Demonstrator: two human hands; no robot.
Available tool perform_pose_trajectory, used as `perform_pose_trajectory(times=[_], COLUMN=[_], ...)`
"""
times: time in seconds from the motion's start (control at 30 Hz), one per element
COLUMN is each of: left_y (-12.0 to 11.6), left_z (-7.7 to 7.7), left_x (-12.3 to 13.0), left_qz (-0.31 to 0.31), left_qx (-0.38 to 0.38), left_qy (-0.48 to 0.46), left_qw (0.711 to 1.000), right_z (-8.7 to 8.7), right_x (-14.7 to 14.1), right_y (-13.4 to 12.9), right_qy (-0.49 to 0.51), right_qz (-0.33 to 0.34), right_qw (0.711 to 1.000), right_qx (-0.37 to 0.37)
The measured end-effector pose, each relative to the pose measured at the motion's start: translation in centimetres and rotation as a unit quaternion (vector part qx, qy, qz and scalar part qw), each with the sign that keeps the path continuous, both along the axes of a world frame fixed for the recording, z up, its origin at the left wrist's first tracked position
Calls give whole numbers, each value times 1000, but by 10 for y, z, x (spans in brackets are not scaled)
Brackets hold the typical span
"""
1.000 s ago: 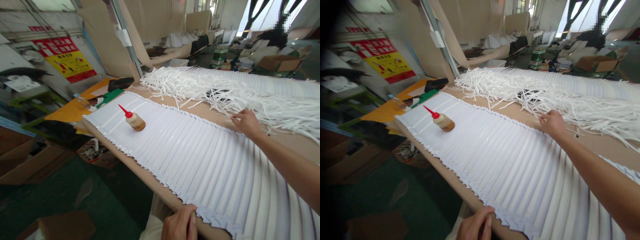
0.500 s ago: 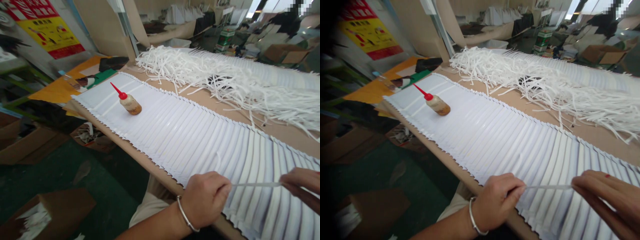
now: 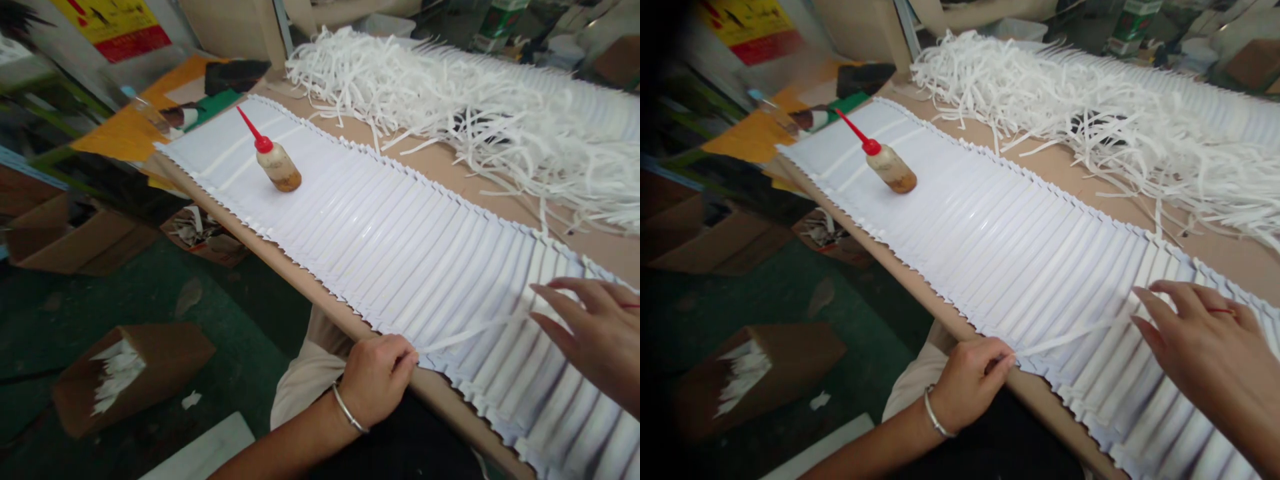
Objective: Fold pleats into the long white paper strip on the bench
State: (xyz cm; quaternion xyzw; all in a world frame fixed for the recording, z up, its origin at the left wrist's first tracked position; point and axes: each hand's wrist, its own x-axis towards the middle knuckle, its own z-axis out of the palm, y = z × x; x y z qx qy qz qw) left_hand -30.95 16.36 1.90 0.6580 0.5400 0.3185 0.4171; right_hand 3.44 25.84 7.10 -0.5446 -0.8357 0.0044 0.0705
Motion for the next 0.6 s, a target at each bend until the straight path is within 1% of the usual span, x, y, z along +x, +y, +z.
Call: perform_pose_trajectory(times=[0.03, 0.07, 0.1, 0.13, 0.17, 0.2, 0.27, 0.33, 0.4, 0.47, 0.6], left_y=[1, 2, 3, 4, 5, 6, 6, 4, 3, 1, -3], left_z=[1, 3, 4, 5, 6, 6, 3, -1, -5, -8, -8], left_x=[2, 3, 4, 4, 3, 2, -3, -8, -13, -17, -28], left_qz=[-3, -7, -9, -7, 0, 8, 29, 42, 49, 58, 86], left_qx=[-5, -10, -15, -19, -26, -35, -66, -102, -121, -125, -114], left_qy=[2, 3, 5, 8, 10, 8, -14, -60, -107, -131, -115], left_qw=[1000, 1000, 1000, 1000, 1000, 999, 997, 992, 986, 982, 983], right_z=[4, 6, 6, 4, 1, -2, -8, -11, -13, -15, -19], right_x=[-26, -53, -77, -99, -117, -131, -146, -151, -153, -157, -165], right_y=[-6, -13, -20, -27, -32, -36, -35, -27, -14, -2, 15], right_qy=[7, 53, 99, 128, 158, 179, 204, 212, 210, 195, 142], right_qz=[37, 97, 159, 206, 229, 236, 206, 167, 144, 133, 125], right_qw=[999, 994, 981, 965, 951, 938, 923, 917, 919, 926, 948], right_qx=[-2, -23, -51, -93, -136, -181, -255, -293, -300, -295, -257])
